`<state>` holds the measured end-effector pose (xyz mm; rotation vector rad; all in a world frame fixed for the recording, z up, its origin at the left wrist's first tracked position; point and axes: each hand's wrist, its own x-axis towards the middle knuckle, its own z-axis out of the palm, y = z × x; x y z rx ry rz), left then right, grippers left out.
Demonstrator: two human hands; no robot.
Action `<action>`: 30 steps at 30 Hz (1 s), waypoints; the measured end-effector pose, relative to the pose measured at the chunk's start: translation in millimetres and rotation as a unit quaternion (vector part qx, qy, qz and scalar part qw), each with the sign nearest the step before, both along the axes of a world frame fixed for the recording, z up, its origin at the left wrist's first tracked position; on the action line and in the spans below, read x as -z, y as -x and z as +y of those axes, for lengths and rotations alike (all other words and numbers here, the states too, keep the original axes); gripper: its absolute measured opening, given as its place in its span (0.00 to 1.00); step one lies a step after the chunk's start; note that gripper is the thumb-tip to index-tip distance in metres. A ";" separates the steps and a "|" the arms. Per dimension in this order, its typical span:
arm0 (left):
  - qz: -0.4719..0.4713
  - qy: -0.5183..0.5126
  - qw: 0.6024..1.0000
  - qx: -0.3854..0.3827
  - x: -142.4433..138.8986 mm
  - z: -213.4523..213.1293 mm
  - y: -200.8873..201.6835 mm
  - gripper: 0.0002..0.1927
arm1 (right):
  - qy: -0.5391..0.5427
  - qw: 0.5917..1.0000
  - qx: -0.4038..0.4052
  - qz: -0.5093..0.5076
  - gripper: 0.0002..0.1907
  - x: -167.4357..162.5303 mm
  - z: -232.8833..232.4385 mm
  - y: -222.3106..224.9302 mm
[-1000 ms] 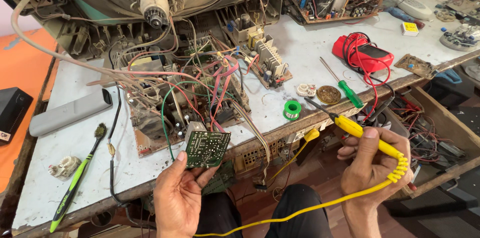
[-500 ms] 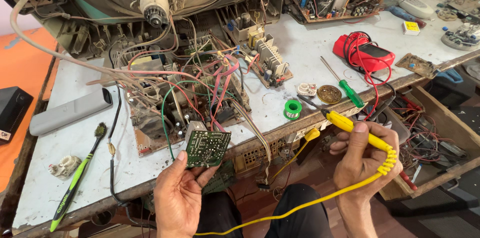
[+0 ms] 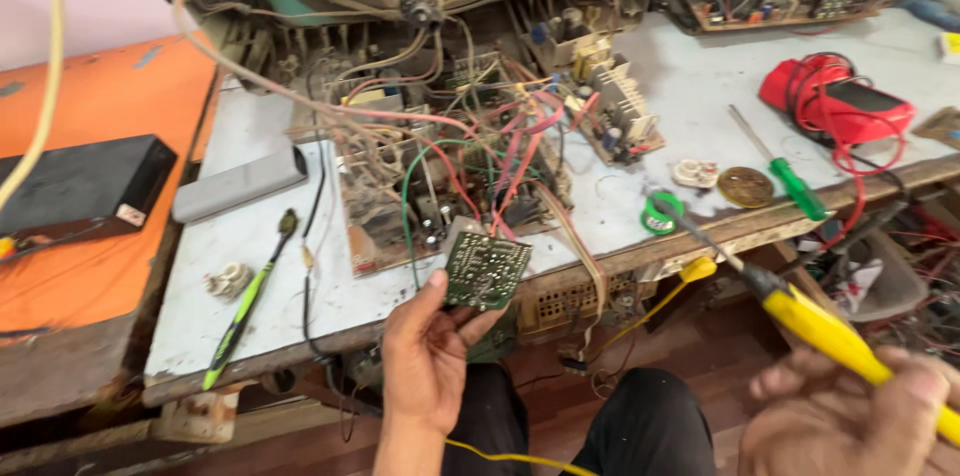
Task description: The person holds a small circuit board in one hand and uses a soldering iron to solder points on the board, repositioning the board repeatedly to work on different spots. Near the end they set the board down and pick up another small electronic component from the cluttered workbench.
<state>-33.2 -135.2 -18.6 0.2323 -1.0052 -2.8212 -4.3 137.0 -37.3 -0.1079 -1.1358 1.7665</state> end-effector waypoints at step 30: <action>0.009 0.013 1.000 -0.001 -15.5 2.3 -1.0 0.18 | 0.144 0.970 -0.187 -0.060 0.11 22.2 -61.6 -17.6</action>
